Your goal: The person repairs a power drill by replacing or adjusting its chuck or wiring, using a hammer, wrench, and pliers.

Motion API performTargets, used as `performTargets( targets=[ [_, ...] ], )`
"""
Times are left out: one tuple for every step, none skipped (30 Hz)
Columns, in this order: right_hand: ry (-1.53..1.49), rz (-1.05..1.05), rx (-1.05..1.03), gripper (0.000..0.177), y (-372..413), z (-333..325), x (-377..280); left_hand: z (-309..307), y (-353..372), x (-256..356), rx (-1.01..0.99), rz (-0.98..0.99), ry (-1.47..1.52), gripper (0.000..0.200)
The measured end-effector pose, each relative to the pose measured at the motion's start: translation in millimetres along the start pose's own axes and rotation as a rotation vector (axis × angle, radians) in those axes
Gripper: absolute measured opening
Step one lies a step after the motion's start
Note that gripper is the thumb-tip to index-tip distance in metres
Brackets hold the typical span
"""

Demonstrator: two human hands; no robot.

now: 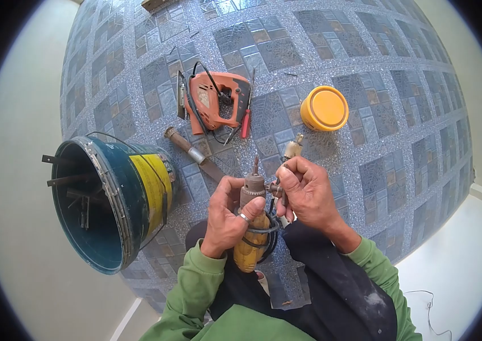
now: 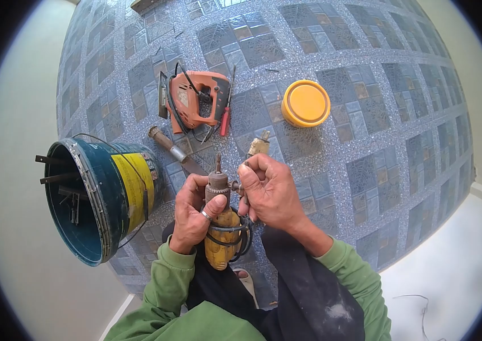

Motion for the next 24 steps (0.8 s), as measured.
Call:
performTargets(
  targets=[
    [-0.039,0.002,0.008,0.026,-0.6,-1.1,3.3,0.1,-1.4,-2.0,0.010,0.001,0.021,0.037],
    [-0.039,0.003,0.009,0.026,-0.9,-1.0,5.5,-0.2,-1.8,-2.9,0.025,0.003,0.041,0.038],
    [-0.061,-0.008,0.019,0.027,-1.5,-1.5,5.9,0.5,-1.3,-3.3,0.026,0.002,0.042,0.038],
    [-0.083,-0.021,0.030,0.027,-2.0,-1.8,5.2,1.2,-0.9,-3.4,0.028,-0.004,0.066,0.038],
    [-0.081,-0.021,0.029,0.027,-2.4,-0.9,3.1,2.7,-0.8,-3.4,0.030,-0.009,0.091,0.038],
    [-0.025,0.001,0.041,0.028,-2.8,-0.5,2.4,4.7,-0.1,-2.4,0.030,-0.008,0.093,0.038],
    [0.030,0.024,0.051,0.028,-2.9,0.0,3.5,5.9,1.4,-1.9,0.040,-0.021,0.097,0.036],
    [0.030,0.026,0.049,0.028,-2.1,1.8,5.8,7.1,3.2,-1.7,0.050,-0.033,0.100,0.035],
    [0.027,0.032,0.082,0.029,-1.6,0.5,10.6,10.4,4.9,-1.0,0.052,-0.034,0.098,0.035],
    [0.023,0.038,0.117,0.030,-2.1,-1.9,15.7,14.1,6.0,0.5,0.063,-0.025,0.109,0.033],
    [0.020,0.038,0.119,0.030,-4.5,-2.9,24.3,17.0,7.2,1.4,0.073,-0.018,0.121,0.032],
    [0.074,-0.071,0.167,0.035,-8.7,-8.3,24.7,19.2,7.0,1.3,0.075,-0.019,0.121,0.032],
    [0.131,-0.185,0.209,0.041,-11.2,-13.2,19.5,21.4,4.3,-3.8,0.078,-0.064,0.076,0.031],
    [0.134,-0.190,0.201,0.041,-12.4,-13.6,16.0,23.8,1.4,-9.9,0.083,-0.108,0.031,0.031],
    [0.141,-0.094,0.204,0.043,-14.1,-16.1,19.8,27.6,-4.3,-11.9,0.104,-0.079,-0.038,0.033],
    [0.149,0.002,0.207,0.045,-15.4,-18.5,23.1,31.8,-4.2,-10.3,0.114,-0.074,-0.034,0.033],
    [0.139,0.127,0.222,0.050,-15.3,-21.4,29.2,41.0,-3.4,5.0,0.072,-0.065,-0.149,0.033],
    [0.141,0.130,0.218,0.050,-14.3,-22.5,24.2,50.0,-1.1,15.2,0.027,-0.062,-0.266,0.033],
    [0.158,0.175,0.252,0.053,-12.7,-26.7,22.8,52.7,-0.1,18.6,0.042,-0.060,-0.318,0.037],
    [0.175,0.217,0.285,0.057,-12.0,-29.0,23.6,55.2,-1.5,17.6,0.048,-0.060,-0.316,0.037],
    [0.303,0.019,0.338,0.061,-16.2,-31.3,15.7,55.6,-3.2,14.0,0.071,-0.069,-0.363,0.038],
    [0.308,0.018,0.330,0.061,-17.1,-29.7,21.1,55.2,-4.4,10.6,0.096,-0.080,-0.407,0.039],
    [0.359,-0.099,0.347,0.063,-18.9,-29.3,13.3,55.5,-7.2,9.7,0.114,-0.070,-0.445,0.043],
    [0.408,-0.215,0.364,0.064,-19.6,-28.3,6.6,53.5,-10.8,8.7,0.123,-0.067,-0.440,0.043]
  ],
)
Point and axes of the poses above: each hand's wrist, its own y-axis away from the middle knuckle, its own z-axis out of the palm, x = y × z, the point moved 9 cm from there along -y, towards the middle knuckle, and after that the axes turned 10 degrees about x, right-handed, at the moved point
